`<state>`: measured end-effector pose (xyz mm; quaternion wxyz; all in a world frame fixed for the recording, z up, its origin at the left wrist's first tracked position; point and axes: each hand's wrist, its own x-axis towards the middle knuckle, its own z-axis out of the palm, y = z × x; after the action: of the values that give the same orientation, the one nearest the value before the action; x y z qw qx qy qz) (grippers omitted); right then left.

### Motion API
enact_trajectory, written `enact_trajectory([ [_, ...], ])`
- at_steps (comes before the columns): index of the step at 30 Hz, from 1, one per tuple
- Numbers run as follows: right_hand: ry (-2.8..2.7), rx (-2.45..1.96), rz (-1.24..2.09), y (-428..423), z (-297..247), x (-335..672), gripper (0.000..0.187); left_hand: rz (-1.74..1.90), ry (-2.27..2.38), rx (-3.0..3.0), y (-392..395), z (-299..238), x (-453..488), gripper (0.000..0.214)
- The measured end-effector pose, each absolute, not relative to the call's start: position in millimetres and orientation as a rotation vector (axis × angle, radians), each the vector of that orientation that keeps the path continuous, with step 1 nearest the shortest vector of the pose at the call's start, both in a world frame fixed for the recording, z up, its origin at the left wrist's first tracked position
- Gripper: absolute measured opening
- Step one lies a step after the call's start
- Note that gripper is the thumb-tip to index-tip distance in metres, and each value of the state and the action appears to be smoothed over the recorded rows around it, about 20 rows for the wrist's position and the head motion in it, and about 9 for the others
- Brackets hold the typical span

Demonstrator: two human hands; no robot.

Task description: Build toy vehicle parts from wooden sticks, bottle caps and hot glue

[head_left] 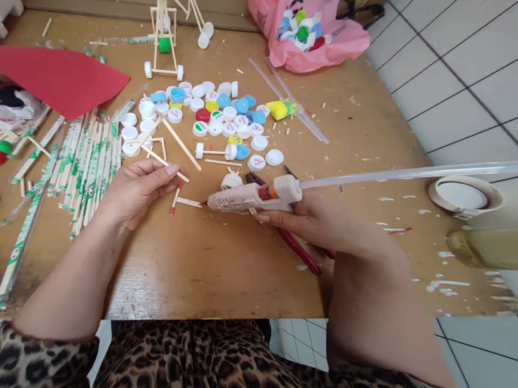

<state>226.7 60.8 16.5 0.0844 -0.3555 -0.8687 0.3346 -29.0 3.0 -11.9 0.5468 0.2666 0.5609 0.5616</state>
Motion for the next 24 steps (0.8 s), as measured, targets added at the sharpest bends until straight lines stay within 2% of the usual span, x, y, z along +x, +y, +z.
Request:
enact_trajectory([
  [24, -2.524, -1.069, 1.063, 62.7, 12.3, 226.9, 0.033, 1.335, 1.298, 0.679, 2.8, -16.0, -32.6, 0.027],
])
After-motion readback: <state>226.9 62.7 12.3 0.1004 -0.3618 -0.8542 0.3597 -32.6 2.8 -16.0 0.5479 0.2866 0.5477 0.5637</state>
